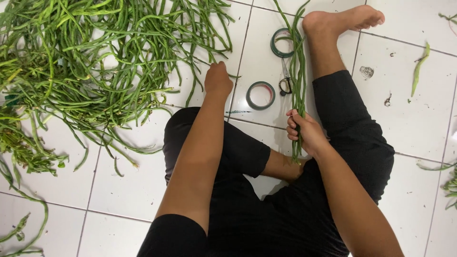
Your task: Bundling long green beans using green adhesive tape while sitting on the floor.
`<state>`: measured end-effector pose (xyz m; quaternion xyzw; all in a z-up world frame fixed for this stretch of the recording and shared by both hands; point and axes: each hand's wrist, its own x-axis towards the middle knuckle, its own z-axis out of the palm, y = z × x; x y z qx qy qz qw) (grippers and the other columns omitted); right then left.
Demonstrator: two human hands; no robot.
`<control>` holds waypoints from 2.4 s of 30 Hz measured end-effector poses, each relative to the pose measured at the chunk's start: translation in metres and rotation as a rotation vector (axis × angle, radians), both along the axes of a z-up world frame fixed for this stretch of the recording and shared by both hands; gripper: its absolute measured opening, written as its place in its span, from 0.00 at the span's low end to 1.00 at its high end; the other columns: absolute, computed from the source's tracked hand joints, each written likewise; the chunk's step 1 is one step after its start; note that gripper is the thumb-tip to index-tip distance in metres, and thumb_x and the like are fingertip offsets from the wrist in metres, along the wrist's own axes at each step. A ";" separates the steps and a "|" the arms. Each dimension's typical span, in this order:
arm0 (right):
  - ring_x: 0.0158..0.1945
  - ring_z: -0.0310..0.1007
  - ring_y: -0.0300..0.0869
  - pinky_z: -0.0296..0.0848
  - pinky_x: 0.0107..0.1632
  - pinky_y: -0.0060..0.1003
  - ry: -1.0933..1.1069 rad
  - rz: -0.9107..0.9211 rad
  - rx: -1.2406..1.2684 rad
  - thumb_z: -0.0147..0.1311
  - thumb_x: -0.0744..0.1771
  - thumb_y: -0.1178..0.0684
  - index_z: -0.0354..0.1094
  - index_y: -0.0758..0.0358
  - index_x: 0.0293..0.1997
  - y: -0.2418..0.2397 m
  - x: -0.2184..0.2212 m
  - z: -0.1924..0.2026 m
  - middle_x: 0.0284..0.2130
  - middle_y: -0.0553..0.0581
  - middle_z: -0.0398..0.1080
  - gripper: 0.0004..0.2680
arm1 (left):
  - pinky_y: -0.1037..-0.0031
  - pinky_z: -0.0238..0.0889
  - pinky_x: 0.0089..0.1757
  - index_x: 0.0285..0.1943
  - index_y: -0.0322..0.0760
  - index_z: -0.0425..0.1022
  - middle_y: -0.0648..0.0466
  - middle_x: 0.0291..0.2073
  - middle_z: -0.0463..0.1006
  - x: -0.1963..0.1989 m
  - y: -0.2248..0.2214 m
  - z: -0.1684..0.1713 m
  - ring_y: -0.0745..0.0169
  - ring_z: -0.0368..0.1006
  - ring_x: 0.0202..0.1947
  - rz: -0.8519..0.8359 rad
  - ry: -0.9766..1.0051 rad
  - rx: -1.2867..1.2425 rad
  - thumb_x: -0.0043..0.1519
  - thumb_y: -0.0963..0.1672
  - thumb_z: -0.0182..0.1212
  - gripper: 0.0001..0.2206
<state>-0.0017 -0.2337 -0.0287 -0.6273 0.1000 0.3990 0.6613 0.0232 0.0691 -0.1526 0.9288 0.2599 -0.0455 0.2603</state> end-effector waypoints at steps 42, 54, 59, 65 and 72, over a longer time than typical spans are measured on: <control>0.30 0.73 0.40 0.74 0.34 0.32 -0.114 0.009 -0.158 0.52 0.72 0.42 0.65 0.58 0.38 -0.003 0.005 -0.033 0.28 0.48 0.62 0.12 | 0.55 0.69 0.42 0.47 0.37 0.75 0.47 0.33 0.74 -0.078 -0.119 0.105 0.43 0.75 0.36 -0.486 -0.091 -0.638 0.59 0.50 0.65 0.16; 0.22 0.57 0.35 0.66 0.28 0.33 -0.207 0.566 0.068 0.40 0.74 0.52 0.62 0.65 0.61 -0.003 -0.023 -0.036 0.23 0.48 0.57 0.12 | 0.77 0.77 0.33 0.37 0.36 0.73 0.56 0.26 0.76 -0.037 -0.112 0.070 0.66 0.79 0.27 0.444 -0.323 -1.805 0.60 0.47 0.71 0.13; 0.22 0.58 0.32 0.65 0.28 0.28 -0.322 0.640 -0.030 0.40 0.73 0.54 0.64 0.62 0.66 -0.007 -0.019 -0.038 0.21 0.46 0.61 0.14 | 0.91 0.63 0.24 0.36 0.39 0.66 0.63 0.26 0.63 -0.009 -0.066 0.060 0.78 0.66 0.22 0.747 -0.579 -1.754 0.67 0.46 0.57 0.10; 0.28 0.59 0.33 0.62 0.32 0.28 -0.409 0.523 -0.147 0.47 0.71 0.51 0.66 0.62 0.50 0.016 -0.019 0.001 0.27 0.47 0.63 0.07 | 0.81 0.49 0.18 0.49 0.35 0.72 0.58 0.28 0.62 0.024 -0.040 0.101 0.76 0.53 0.18 0.684 -0.850 -1.415 0.62 0.51 0.60 0.17; 0.28 0.68 0.38 0.70 0.34 0.33 -0.363 0.150 0.004 0.47 0.71 0.50 0.63 0.65 0.52 0.021 -0.002 -0.004 0.26 0.52 0.66 0.10 | 0.74 0.71 0.24 0.35 0.27 0.72 0.52 0.21 0.74 0.095 -0.083 0.155 0.67 0.68 0.19 0.010 -0.760 -1.063 0.63 0.46 0.51 0.13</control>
